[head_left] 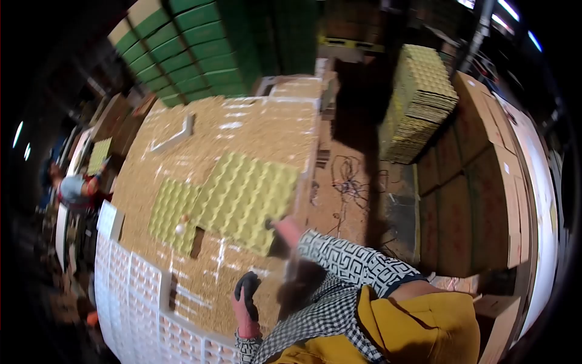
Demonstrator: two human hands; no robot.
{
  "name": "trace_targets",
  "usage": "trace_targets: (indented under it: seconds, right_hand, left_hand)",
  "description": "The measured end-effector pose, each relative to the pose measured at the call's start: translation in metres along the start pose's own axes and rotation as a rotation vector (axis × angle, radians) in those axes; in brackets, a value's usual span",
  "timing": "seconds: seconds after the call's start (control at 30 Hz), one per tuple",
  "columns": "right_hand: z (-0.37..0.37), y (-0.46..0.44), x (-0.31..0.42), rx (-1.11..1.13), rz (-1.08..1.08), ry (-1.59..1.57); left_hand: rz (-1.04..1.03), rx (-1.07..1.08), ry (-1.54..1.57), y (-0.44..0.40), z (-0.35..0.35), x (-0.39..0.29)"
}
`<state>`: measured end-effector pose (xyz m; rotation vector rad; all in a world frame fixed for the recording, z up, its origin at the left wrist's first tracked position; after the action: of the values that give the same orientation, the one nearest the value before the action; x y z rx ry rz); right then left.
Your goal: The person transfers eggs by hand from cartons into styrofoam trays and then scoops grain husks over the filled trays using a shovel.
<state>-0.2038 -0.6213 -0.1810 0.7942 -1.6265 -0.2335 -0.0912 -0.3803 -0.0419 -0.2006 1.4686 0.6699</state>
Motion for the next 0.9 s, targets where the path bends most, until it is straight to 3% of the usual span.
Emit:
trace_targets:
  seconds: [0.1,0.2,0.3,0.33,0.37,0.47,0.5,0.53,0.63,0.67,0.7,0.73,0.83,0.9]
  right_hand:
    - [0.021,0.032,0.023,-0.212,-0.022,-0.051]
    - [0.046,0.057,0.068,-0.004,0.035,-0.419]
    - [0.107,0.060,0.150,0.122,0.238,-0.742]
    - [0.135,0.086,0.197,0.172,0.148,-0.821]
    - [0.182,0.058,0.205,0.153,0.242,-0.722]
    - [0.316,0.062,0.315,0.092,0.506,-0.860]
    - [0.369,0.061,0.349,-0.103,0.427,-0.783]
    - [0.413,0.060,0.386,-0.076,0.574,-0.896]
    - [0.577,0.038,0.463,-0.519,0.708,-0.706]
    - [0.631,0.022,0.487,-0.623,0.783,-0.663]
    - [0.675,0.011,0.510,-0.612,0.981,-0.671]
    - [0.718,-0.002,0.521,-0.672,0.994,-0.629]
    - [0.826,-0.065,0.500,-0.774,0.778,-0.648]
    - [0.887,-0.121,0.442,-0.698,0.622,-0.753]
  left_hand:
    - [-0.001,-0.020,0.062,-0.023,-0.035,-0.030]
    - [-0.111,-0.007,-0.066,-0.046,-0.074,-0.063]
    - [-0.246,0.032,-0.284,-0.070,-0.124,-0.108]
    - [-0.297,0.015,-0.273,-0.076,-0.142,-0.119]
    - [-0.362,0.036,-0.327,-0.085,-0.161,-0.128]
    - [-0.370,0.099,-0.311,-0.129,-0.226,-0.112]
    - [-0.363,0.110,-0.296,-0.148,-0.255,-0.103]
    - [-0.282,0.108,-0.182,-0.161,-0.285,-0.095]
    - [-0.039,0.147,-0.144,-0.186,-0.394,-0.110]
    - [-0.030,0.169,-0.224,-0.207,-0.411,-0.077]
    - [-0.055,0.253,-0.298,-0.196,-0.455,-0.126]
    - [-0.087,0.335,-0.371,-0.184,-0.499,-0.176]
    - [-0.363,0.611,-0.562,-0.191,-0.569,-0.206]
    - [-0.275,0.596,-0.532,-0.201,-0.579,-0.193]
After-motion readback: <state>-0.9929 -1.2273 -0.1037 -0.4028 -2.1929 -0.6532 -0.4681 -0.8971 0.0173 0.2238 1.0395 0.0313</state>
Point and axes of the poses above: each hand's wrist, its own y-axis away from the middle knuckle, its own z-axis out of the back of the hand, x = y × z, the point moved 8 cm from there along -y, towards the middle knuckle, and after that the axes turned 13 degrees about -y, right-handed, at the moved point
